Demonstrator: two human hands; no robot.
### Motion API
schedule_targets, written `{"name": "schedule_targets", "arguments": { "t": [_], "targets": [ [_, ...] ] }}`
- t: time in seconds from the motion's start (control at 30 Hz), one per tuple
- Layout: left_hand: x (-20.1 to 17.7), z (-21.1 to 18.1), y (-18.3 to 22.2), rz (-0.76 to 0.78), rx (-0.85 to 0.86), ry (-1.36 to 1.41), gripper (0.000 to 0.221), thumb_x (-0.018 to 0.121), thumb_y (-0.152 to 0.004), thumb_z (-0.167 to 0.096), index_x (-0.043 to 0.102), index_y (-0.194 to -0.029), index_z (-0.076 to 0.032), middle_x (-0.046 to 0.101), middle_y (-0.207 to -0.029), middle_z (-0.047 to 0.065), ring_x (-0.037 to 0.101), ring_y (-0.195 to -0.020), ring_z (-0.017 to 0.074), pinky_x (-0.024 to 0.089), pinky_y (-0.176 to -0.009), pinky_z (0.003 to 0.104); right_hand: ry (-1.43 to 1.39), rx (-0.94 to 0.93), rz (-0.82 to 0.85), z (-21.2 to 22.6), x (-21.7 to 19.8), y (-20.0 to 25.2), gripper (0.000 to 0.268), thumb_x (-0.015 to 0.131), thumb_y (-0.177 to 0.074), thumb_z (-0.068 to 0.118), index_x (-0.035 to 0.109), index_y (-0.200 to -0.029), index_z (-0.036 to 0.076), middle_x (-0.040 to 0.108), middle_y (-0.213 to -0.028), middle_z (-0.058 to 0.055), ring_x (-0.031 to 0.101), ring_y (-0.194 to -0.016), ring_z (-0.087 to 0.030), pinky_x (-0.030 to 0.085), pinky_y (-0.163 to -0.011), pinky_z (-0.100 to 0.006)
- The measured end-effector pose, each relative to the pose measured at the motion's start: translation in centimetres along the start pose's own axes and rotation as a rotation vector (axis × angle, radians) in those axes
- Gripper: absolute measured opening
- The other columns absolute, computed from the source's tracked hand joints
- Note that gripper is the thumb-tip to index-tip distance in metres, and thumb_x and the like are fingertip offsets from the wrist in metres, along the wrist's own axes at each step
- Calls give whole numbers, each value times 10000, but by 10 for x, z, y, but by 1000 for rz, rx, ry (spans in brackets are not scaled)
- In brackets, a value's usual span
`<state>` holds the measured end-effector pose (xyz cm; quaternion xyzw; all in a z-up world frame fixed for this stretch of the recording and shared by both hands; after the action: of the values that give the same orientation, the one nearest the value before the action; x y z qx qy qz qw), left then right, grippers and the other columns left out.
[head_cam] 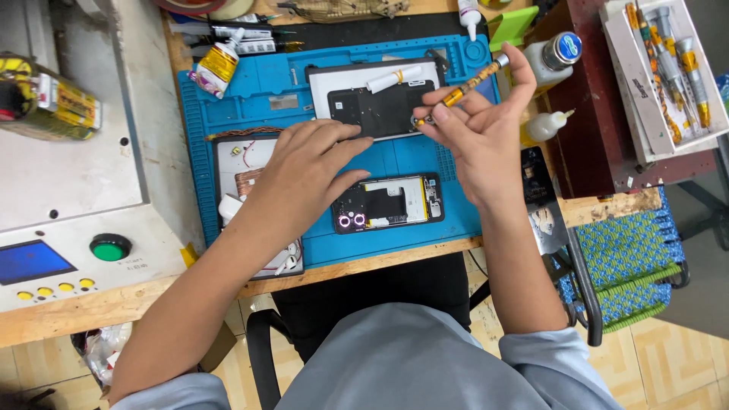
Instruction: Disassembling a mobile phone by removing screws and internal components at a repair bench.
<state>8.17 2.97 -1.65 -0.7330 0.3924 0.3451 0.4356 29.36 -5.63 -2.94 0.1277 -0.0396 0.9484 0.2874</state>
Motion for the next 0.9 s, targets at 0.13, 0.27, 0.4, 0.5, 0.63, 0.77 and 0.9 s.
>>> {"name": "schedule_targets", "arguments": {
  "t": [0.13, 0.27, 0.4, 0.5, 0.63, 0.77, 0.9],
  "targets": [
    [-52, -28, -6, -191, -68, 425, 368, 847, -1026, -216, 679, -1327, -90, 726, -1239, 82, 718, -1165, 258, 573, -1004, 375, -472, 86, 40, -4, 24, 31, 870, 694, -1038, -125, 276, -1695, 263, 719, -1190, -260, 783, -1043, -319, 707, -949, -374],
    [-68, -43, 2, -352, -18, 626, 307, 902, -962, -182, 710, -1188, -101, 759, -1155, 71, 734, -1084, 220, 601, -985, 333, -676, 122, 132, -15, 55, 59, 941, 644, -1064, -110, 169, -1760, 308, 629, -1215, -259, 728, -1048, -301, 666, -972, -361],
    [-68, -44, 8, -448, 34, 686, 236, 890, -976, -122, 749, -1165, -101, 756, -1120, 78, 719, -1061, 220, 594, -959, 336, -833, 120, 169, -20, 69, 69, 934, 594, -1105, -104, 128, -1783, 336, 614, -1278, -263, 723, -1110, -315, 676, -913, -385],
    [-68, -43, 9, -470, -8, 707, 226, 903, -960, -108, 762, -1137, -105, 744, -1122, 100, 746, -1049, 206, 601, -965, 319, -804, 73, 152, -19, 68, 69, 956, 600, -1102, -120, 130, -1781, 361, 622, -1274, -276, 746, -1111, -318, 680, -942, -383],
    [-67, -42, 10, -479, -4, 720, 175, 871, -987, -93, 775, -1134, -104, 758, -1126, 99, 742, -1063, 204, 598, -968, 323, -769, 22, 127, -13, 69, 70, 1009, 637, -1077, -138, 115, -1769, 378, 624, -1239, -281, 762, -1073, -329, 692, -901, -402],
    [-69, -45, 9, -485, 30, 738, 138, 842, -1005, -31, 782, -1125, -64, 772, -1125, 123, 776, -1077, 226, 645, -994, 320, -661, -86, 70, -9, 58, 72, 1069, 679, -1073, -126, 89, -1770, 432, 649, -1218, -277, 778, -1020, -329, 701, -876, -349],
    [-69, -47, 8, -468, 37, 739, 120, 819, -1019, 0, 783, -1124, -46, 772, -1133, 138, 793, -1093, 247, 662, -1039, 335, -506, -203, -11, 0, 46, 75, 1086, 736, -1076, -53, 70, -1773, 447, 682, -1180, -247, 780, -933, -326, 718, -883, -421]
  ]
}}
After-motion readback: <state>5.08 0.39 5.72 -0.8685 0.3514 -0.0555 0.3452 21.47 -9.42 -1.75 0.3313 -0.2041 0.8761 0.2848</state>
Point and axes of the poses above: each hand's wrist, its own y-axis away from the middle knuckle, its own x-axis out of the palm, z = x × y, the point moved 8 cm from there along -y, towards the middle knuckle
